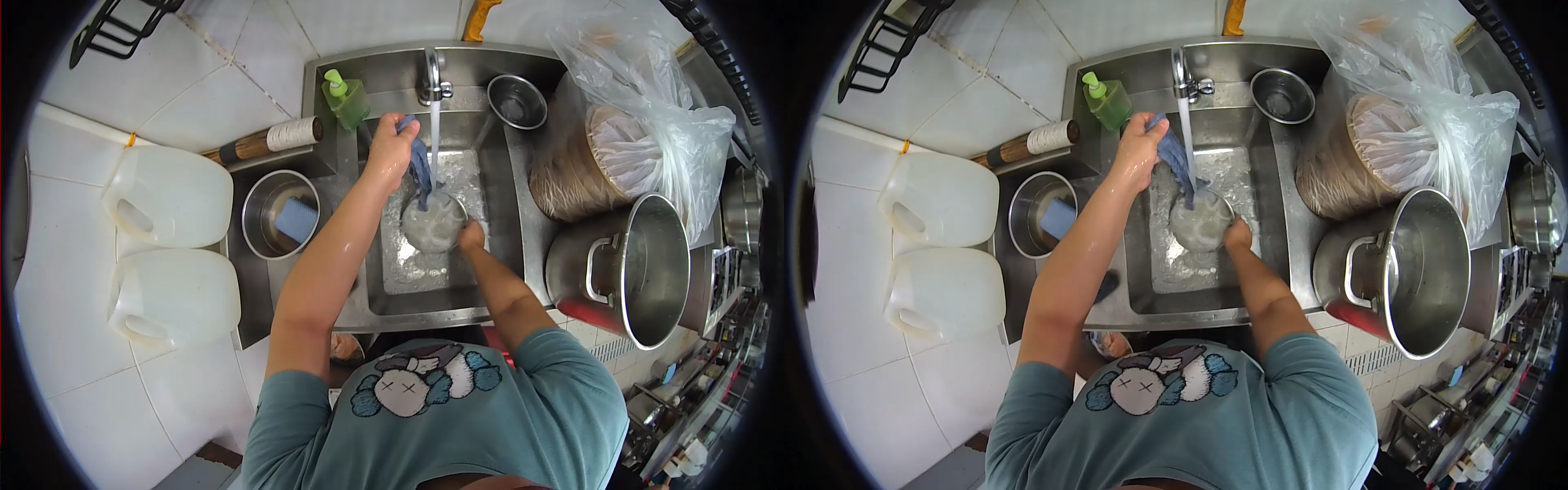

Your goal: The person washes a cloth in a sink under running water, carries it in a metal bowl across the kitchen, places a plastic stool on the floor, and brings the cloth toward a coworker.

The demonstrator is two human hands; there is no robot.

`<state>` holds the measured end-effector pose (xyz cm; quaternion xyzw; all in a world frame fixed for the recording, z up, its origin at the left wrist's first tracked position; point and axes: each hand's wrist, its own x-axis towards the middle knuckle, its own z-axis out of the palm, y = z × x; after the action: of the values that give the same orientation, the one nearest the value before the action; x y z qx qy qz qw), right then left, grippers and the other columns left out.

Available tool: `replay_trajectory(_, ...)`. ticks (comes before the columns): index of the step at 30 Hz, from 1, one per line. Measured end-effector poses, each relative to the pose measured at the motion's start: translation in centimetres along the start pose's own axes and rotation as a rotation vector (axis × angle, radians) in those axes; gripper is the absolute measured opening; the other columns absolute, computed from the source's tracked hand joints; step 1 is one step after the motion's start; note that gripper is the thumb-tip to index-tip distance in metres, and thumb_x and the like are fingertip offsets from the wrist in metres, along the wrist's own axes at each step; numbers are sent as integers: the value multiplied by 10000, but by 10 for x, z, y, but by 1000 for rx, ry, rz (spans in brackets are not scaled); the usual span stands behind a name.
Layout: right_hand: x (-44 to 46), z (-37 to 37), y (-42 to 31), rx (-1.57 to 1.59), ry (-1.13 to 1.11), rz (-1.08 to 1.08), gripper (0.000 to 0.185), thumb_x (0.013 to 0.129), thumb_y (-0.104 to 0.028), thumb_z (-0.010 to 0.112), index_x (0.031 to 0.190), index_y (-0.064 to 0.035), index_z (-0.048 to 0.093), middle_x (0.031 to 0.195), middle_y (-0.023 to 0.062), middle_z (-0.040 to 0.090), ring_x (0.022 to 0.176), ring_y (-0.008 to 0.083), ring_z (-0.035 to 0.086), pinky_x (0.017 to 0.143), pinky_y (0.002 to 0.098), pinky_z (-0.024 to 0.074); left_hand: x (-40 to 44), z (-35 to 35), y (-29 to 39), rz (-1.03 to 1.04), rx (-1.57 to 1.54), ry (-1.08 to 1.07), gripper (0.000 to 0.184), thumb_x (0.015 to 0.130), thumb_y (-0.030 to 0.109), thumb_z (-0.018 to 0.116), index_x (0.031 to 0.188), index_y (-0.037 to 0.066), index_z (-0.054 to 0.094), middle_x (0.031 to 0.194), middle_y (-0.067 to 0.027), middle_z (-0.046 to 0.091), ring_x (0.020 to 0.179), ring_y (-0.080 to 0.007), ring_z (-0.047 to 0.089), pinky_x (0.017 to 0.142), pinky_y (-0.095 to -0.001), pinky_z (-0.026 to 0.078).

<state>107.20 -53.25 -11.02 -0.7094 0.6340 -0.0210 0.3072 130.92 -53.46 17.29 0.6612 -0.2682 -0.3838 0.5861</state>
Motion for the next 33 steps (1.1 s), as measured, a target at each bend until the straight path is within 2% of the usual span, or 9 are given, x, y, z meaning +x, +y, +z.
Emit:
replay_trajectory(5, -36, -67, -42, 77, 68, -121, 490, 863, -90, 554, 1332, -229, 522, 1078, 172, 642, 934, 365, 629, 796, 457, 506, 1, -6, 9, 7, -41, 97, 269, 925, 216, 614, 1123, 67, 509, 865, -16, 536, 680, -106, 486, 541, -287, 383)
replay_trajectory(7, -51, -96, -61, 142, 157, -389, 631, 786, 69, 535, 1329, -252, 524, 1080, 137, 629, 936, 346, 622, 791, 410, 521, -3, -7, 17, -17, -15, 157, 265, 923, 206, 618, 1112, 52, 515, 875, -25, 545, 719, -115, 497, 598, -291, 412)
replay_trajectory(13, -67, -116, -74, 238, 298, -815, 723, 742, 83, 553, 1358, -291, 489, 1138, 58, 596, 948, 325, 616, 794, 410, 526, 0, -6, 35, 114, -128, 142, 285, 914, 192, 634, 1115, 22, 525, 952, -46, 575, 834, -132, 525, 741, -294, 445)
replay_trajectory(20, -47, -28, -52, -115, -225, -303, 489, 800, -36, 621, 1276, -100, 530, 1041, 219, 634, 911, 380, 644, 807, 449, 526, -12, 21, 32, -81, -233, -85, 379, 809, 15, 566, 1186, -8, 544, 950, -92, 608, 795, -171, 572, 712, -315, 472)
replay_trajectory(23, -51, -17, -60, 424, -583, 87, 639, 754, -72, 689, 1336, -29, 426, 1179, 262, 565, 1094, 422, 567, 913, 495, 464, -3, 30, 8, 28, -152, -218, 328, 799, 9, 580, 1125, -8, 602, 887, -78, 630, 753, -171, 584, 684, -313, 477)
replay_trajectory(25, -38, 17, -53, 258, 20, -200, 795, 717, -81, 739, 1383, 3, 311, 1350, 276, 421, 1265, 435, 413, 1013, 511, 378, -5, 32, 10, -30, -144, -217, 286, 776, -4, 614, 1060, 2, 642, 850, -63, 652, 720, -163, 597, 680, -301, 481)
replay_trajectory(27, -38, -66, -99, 491, 317, -263, 925, 696, -98, 777, 1417, 7, 206, 1451, 272, 261, 1345, 413, 275, 1079, 489, 296, 11, 31, -8, 241, 109, -300, 302, 768, 1, 650, 1069, 22, 638, 839, -64, 661, 716, -156, 608, 692, -302, 492)
replay_trajectory(29, -52, -142, -145, 380, 665, -479, 828, 686, -126, 803, 1361, 16, 346, 1343, 247, 433, 1222, 333, 454, 1009, 410, 387, 6, 27, 9, 218, 304, -271, 280, 778, -17, 676, 1048, 29, 620, 954, -60, 649, 832, -126, 594, 760, -305, 487)
replay_trajectory(33, -19, -195, -179, 764, 107, -741, 588, 678, -125, 811, 1180, 35, 550, 1083, 175, 619, 958, 242, 601, 845, 347, 472, 2, 22, 33, 270, 442, -543, 263, 759, 23, 729, 977, 44, 583, 885, -41, 616, 818, -133, 586, 752, -294, 485)
